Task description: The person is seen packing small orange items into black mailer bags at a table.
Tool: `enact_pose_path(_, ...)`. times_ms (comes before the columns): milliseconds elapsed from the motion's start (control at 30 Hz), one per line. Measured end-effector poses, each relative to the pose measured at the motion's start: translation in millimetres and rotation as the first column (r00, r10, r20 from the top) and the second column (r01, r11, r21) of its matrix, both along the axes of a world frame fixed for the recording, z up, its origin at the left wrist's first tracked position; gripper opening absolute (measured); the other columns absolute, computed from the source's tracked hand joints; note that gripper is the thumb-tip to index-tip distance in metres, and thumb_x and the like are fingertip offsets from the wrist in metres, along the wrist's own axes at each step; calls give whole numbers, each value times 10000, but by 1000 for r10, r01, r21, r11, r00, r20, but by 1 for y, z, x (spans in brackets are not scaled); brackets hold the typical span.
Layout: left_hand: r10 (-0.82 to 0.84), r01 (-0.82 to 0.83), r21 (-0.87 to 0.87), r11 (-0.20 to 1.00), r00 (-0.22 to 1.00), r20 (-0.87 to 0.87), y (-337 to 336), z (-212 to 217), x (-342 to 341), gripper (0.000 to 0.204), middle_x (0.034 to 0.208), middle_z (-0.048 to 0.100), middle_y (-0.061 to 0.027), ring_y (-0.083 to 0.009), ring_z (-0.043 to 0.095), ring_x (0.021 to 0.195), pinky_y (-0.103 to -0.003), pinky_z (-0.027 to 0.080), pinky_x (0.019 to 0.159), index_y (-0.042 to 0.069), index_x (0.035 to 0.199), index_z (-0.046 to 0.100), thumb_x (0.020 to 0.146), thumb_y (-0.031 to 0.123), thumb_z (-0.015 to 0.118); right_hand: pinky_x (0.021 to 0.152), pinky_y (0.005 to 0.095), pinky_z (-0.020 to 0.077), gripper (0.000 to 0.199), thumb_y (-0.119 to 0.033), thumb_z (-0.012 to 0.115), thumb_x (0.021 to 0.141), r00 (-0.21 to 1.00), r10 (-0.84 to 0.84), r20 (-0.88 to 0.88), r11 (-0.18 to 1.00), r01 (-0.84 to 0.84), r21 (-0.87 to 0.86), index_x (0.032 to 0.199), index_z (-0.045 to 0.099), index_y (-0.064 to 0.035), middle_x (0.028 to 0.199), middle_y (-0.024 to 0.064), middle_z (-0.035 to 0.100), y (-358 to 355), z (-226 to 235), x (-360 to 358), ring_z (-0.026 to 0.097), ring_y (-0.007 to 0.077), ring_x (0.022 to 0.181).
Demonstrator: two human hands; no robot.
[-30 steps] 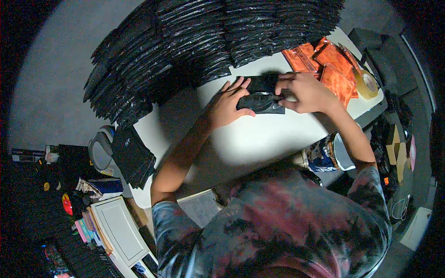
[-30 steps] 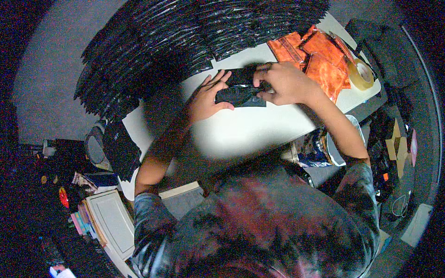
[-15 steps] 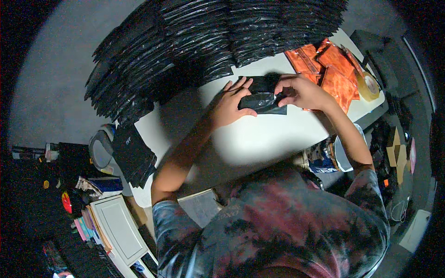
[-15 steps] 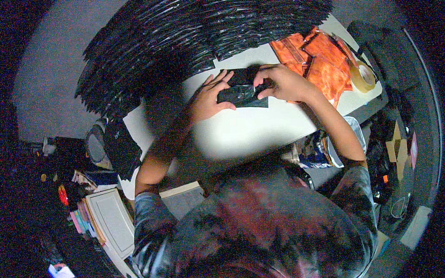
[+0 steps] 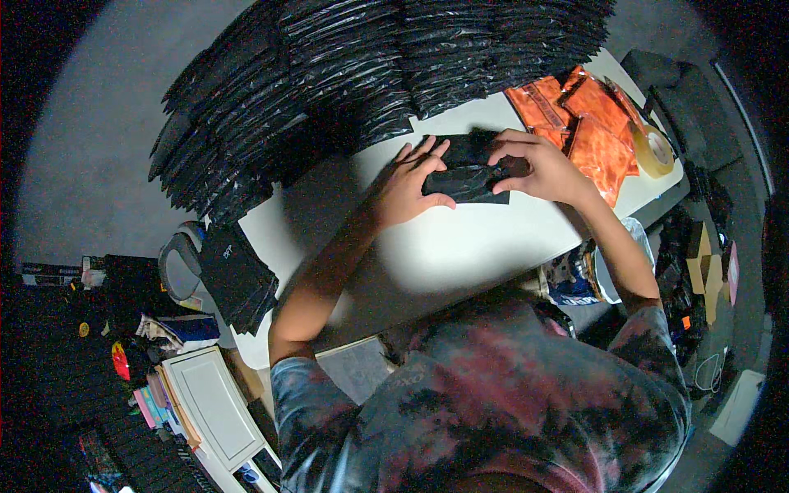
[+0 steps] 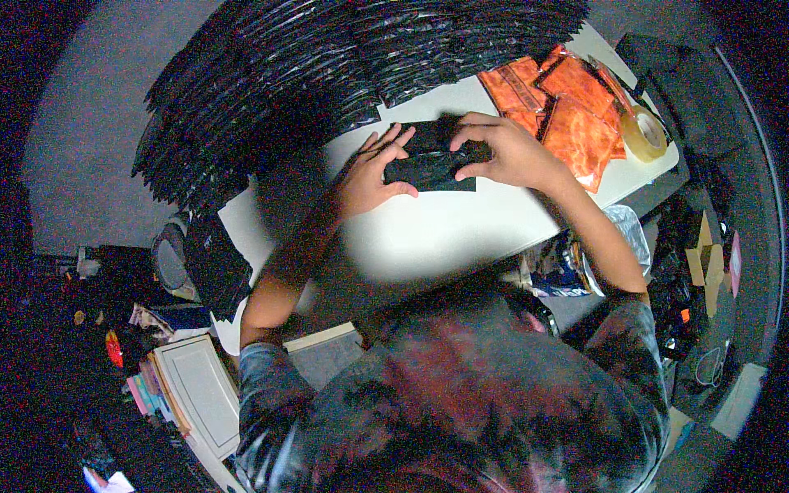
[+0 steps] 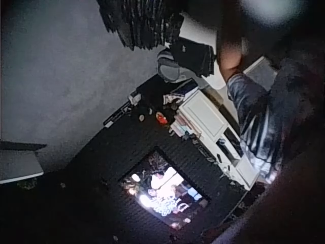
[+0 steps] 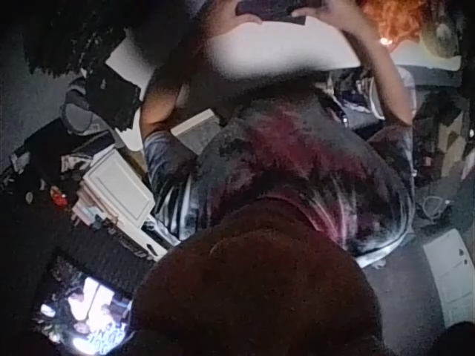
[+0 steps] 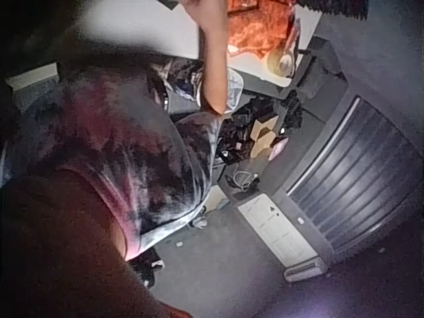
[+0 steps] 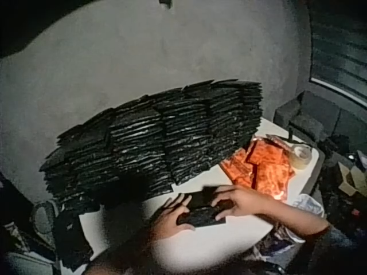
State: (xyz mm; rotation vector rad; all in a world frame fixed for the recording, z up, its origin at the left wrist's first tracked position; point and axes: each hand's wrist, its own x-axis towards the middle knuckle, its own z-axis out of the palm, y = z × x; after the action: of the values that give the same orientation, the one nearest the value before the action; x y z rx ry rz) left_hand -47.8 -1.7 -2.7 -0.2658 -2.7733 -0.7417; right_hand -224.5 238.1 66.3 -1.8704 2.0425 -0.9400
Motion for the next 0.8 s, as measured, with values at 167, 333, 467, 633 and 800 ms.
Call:
enact_pose_path(167,7,-8,44,999,1000,25,2,5,1,595,1631,410,-122,-389,303,1533,-545,234,1255,-21,1107,597,750,353,891,950,421,536,396,-276,901,731,999,-10,-35,999,8,-48,975,719,-23,1169,145,666,5,-3,1,668,362,1073)
enact_pose_path(333,4,-6,75,997,1000,31,2,7,1,570,1628,414,-132,-399,301,1533,-546,240,1251,-6,1090,577,744,312,899,935,410,546,356,-281,902,734,997,-55,-55,998,54,-31,892,727,-14,1163,146,672,6,-8,-2,679,350,1054)
enact_pose_path(467,20,-24,104,994,999,47,4,8,1,571,1628,415,-134,-397,303,1534,-548,243,1248,0,1080,565,740,312,902,908,412,544,296,-251,887,750,994,-94,-60,995,91,-47,863,734,-25,1140,131,676,8,-8,-1,681,335,1028)
enact_pose_path(633,5,-6,92,996,1000,11,3,5,1,583,1615,436,-135,-395,318,1529,-551,253,1241,4,1078,558,730,313,909,892,409,536,221,-214,882,734,999,18,-45,991,-24,-133,806,747,-53,1097,92,673,15,-3,6,671,308,1026)
enact_pose_path(800,8,-8,6,1000,999,-47,-2,-3,-1,991,1380,628,-158,-392,353,1500,-501,306,1213,-16,1511,441,750,448,874,893,401,532,251,-226,894,697,993,62,-100,986,-77,-148,839,755,-74,1108,78,672,22,-2,6,663,307,1037)
